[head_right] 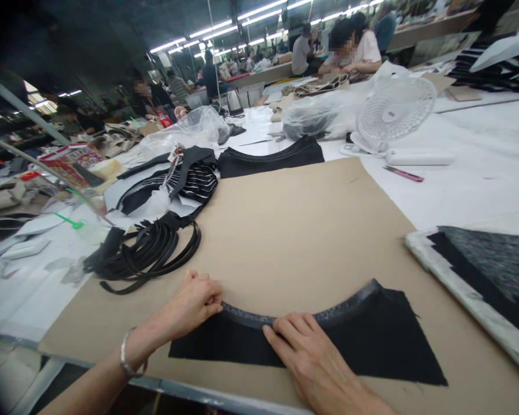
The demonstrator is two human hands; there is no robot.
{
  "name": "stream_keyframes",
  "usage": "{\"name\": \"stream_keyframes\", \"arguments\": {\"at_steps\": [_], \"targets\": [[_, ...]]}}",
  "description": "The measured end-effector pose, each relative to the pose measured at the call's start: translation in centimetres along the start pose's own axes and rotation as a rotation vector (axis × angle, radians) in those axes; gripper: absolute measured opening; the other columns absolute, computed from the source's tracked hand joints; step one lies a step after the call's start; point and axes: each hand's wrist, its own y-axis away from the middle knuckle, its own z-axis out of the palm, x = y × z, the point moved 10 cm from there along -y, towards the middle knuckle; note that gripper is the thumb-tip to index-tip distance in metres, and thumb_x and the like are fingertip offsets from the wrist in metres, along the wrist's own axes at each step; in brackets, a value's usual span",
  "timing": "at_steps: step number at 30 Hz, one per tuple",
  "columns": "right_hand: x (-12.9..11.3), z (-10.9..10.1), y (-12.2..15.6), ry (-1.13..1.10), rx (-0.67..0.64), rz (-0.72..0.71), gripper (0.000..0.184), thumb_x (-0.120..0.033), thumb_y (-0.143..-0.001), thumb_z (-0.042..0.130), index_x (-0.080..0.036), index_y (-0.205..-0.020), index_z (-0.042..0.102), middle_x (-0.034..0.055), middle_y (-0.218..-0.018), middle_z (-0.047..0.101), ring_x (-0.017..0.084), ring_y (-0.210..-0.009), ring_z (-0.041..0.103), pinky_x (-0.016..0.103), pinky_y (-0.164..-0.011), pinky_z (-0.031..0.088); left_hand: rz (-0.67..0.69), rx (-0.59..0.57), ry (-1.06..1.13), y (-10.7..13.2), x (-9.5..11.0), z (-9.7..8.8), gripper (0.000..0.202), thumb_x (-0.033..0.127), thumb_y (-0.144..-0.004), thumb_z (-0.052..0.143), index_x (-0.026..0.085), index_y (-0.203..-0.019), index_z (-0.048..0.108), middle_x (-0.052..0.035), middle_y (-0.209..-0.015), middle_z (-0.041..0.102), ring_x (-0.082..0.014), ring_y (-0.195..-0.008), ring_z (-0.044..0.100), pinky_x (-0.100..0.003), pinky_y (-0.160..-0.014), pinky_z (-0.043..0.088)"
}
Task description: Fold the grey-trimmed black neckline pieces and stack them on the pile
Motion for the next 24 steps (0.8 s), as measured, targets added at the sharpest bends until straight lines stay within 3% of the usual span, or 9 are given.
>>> {"name": "stream_keyframes", "arguments": {"at_steps": [7,11,13,18,21,24], "targets": [[-0.9,0.1,-2.0,0.025,-0.044,0.021,0.039,0.001,-0.082,0.043,-0.016,-0.113,0.058,0.0064,-0.095,0.059,0.02,-0.083,0.05,0.036,-0.079,0.041,0.003,0.033,-0.066,0.3,0.9,-0.7,0.015,0.018,-0.077,0.058,0.019,-0.062,0.059,-0.0032,-0.066,0.064,-0.0198,-0.075,0.054,-0.038,-0.08,0.024],[-2.9,1.7,-4.5,0.019,-0.126,-0.007,0.047,0.002,-0.081,0.046,-0.014,-0.124,0.051,0.0054,-0.099,0.058,0.019,-0.085,0.05,0.034,-0.081,0.041,0.002,0.049,-0.081,0.5,1.5,-1.0,0.016,0.018,-0.079,0.057,0.019,-0.063,0.059,-0.0057,-0.067,0.064,-0.0218,-0.077,0.055,-0.04,-0.081,0.026],[-3.5,2.6,-5.4,0.054,-0.129,0.0,0.044,0.003,-0.079,0.049,-0.013,-0.12,0.052,0.005,-0.097,0.057,0.019,-0.084,0.05,0.034,-0.08,0.041,-0.012,0.063,-0.073,0.5,1.4,-1.1,0.017,0.019,-0.079,0.059,0.018,-0.062,0.058,-0.006,-0.067,0.063,-0.0227,-0.079,0.055,-0.041,-0.082,0.026],[-3.7,3.9,-5.9,0.169,-0.108,-0.006,0.034,0.0,-0.074,0.059,-0.013,-0.105,0.056,0.0042,-0.091,0.056,0.02,-0.079,0.048,0.035,-0.075,0.038,-0.076,0.113,0.015,1.1,-0.8,-1.8,0.011,0.028,-0.079,0.063,0.02,-0.071,0.061,-0.0027,-0.075,0.067,-0.0199,-0.078,0.057,-0.039,-0.083,0.027],[-3.9,3.8,-6.0,0.194,-0.098,-0.027,0.028,-0.001,-0.074,0.061,-0.014,-0.099,0.057,0.0041,-0.09,0.055,0.02,-0.079,0.047,0.035,-0.075,0.037,-0.096,0.114,0.112,1.7,-2.6,-2.2,0.003,0.023,-0.078,0.062,0.022,-0.079,0.064,0.0009,-0.079,0.068,-0.0174,-0.078,0.059,-0.034,-0.08,0.03],[-3.9,3.7,-6.2,0.196,-0.082,-0.031,0.023,-0.003,-0.075,0.061,-0.015,-0.095,0.056,0.0042,-0.09,0.055,0.02,-0.078,0.047,0.036,-0.074,0.036,-0.118,0.122,0.203,2.0,-4.1,-2.2,0.008,0.018,-0.076,0.059,0.022,-0.081,0.064,0.0016,-0.077,0.068,-0.016,-0.076,0.059,-0.029,-0.073,0.034]]}}
